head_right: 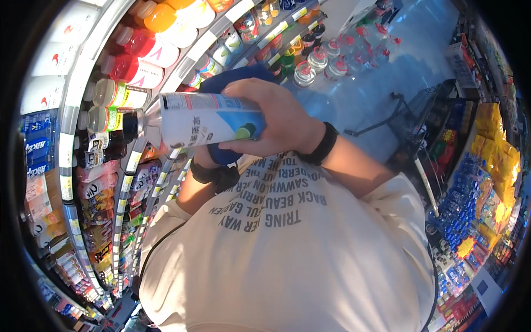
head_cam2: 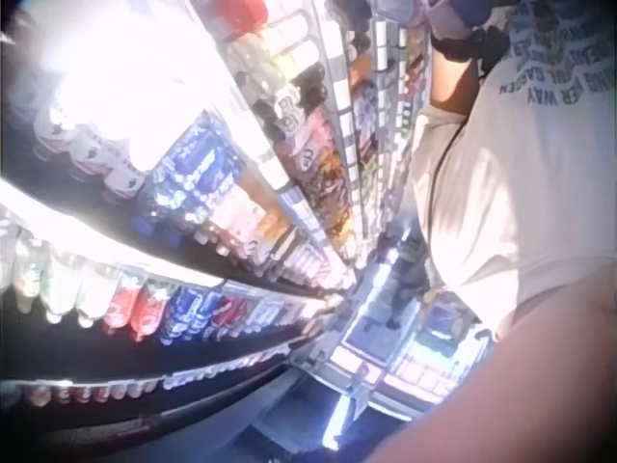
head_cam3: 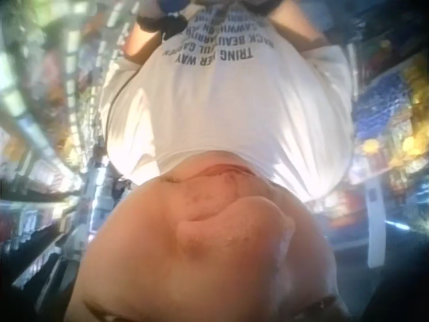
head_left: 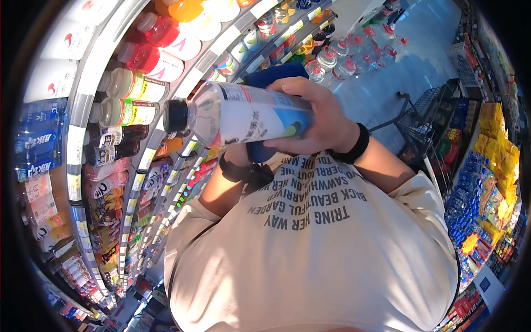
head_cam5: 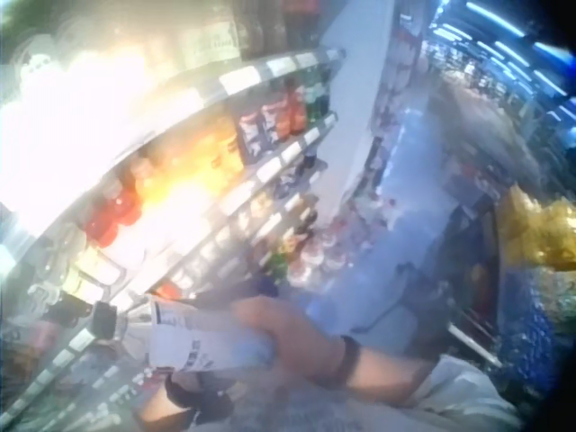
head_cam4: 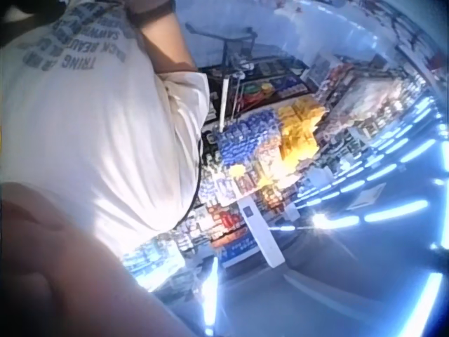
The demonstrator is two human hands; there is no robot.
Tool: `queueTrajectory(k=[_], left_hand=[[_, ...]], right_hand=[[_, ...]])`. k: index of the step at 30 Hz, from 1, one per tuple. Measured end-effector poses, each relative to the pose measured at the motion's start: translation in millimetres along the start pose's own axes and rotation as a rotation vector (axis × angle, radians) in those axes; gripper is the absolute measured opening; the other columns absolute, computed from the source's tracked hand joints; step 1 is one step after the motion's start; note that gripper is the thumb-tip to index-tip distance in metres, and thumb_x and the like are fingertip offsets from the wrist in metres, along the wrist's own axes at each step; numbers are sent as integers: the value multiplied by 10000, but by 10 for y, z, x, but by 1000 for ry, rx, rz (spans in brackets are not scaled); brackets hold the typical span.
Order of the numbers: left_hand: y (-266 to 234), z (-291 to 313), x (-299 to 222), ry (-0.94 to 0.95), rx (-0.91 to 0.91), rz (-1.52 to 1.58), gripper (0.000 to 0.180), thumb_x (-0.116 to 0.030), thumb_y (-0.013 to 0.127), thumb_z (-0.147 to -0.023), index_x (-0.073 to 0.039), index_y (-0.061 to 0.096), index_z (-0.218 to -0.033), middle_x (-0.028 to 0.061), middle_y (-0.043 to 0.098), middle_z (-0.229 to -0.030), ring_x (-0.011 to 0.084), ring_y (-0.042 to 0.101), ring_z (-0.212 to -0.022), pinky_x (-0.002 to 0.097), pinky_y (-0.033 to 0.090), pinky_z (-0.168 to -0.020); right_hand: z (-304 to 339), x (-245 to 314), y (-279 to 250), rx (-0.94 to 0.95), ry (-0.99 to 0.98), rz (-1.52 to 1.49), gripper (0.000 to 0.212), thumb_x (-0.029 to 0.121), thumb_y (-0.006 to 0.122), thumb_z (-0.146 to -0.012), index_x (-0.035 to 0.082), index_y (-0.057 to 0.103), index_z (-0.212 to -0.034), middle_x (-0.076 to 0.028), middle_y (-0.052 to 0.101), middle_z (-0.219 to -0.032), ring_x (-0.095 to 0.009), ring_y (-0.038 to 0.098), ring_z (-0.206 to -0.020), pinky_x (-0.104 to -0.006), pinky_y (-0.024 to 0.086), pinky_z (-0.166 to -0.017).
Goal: The person takes a drink bottle from a shopping cart, wipes the bottle with a cloth, and places the bottle onto a supermarket shelf.
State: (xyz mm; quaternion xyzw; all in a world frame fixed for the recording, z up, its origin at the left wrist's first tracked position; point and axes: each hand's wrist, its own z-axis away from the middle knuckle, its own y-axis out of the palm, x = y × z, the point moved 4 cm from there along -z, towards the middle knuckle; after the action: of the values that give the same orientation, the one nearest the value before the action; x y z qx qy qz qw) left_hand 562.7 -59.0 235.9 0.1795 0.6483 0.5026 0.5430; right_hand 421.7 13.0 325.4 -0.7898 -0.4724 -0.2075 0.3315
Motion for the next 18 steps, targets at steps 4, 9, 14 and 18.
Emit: queueTrajectory(k=[4, 9, 14, 18], left_hand=[[46, -136, 69, 102, -90, -424, 769, -613, 402, -927, -17, 367, -1413, 199, 483, -1362, 319, 522, -1226, 447, 447, -1021], [446, -463, 313, 177, -33, 44, 809, -679, 383, -898, -51, 378, -1408, 173, 470, -1370, 303, 507, -1241, 455, 436, -1027], [818, -724, 507, 239, -261, -491, 980, -829, 362, -818, -44, 368, -1404, 156, 467, -1371, 268, 497, -1231, 431, 436, -1022], [1125, -914, 686, 269, -192, -347, 1269, -980, 319, -581, -22, 353, -1412, 152, 490, -1338, 260, 513, -1204, 425, 447, -1004]], right_hand=[[-69, -87, -252, 156, 86, -21, 792, 290, 860, -683, 23, 439, -1299, -175, 561, -1207, -319, 577, -1049, -399, 463, -901], [-110, -59, -621, 215, 39, 121, 590, 331, 751, -784, -3, 565, -1234, -130, 564, -1180, -328, 534, -1066, -394, 423, -935], [-6, 59, -1088, 201, 155, 439, 481, 348, 659, -862, 13, 603, -1203, -93, 536, -1017, -276, 505, -968, -404, 375, -900], [75, 130, -1380, 132, 170, 441, 441, 231, 644, -856, 9, 607, -1235, -125, 550, -1072, -302, 504, -989, -387, 391, -888]])
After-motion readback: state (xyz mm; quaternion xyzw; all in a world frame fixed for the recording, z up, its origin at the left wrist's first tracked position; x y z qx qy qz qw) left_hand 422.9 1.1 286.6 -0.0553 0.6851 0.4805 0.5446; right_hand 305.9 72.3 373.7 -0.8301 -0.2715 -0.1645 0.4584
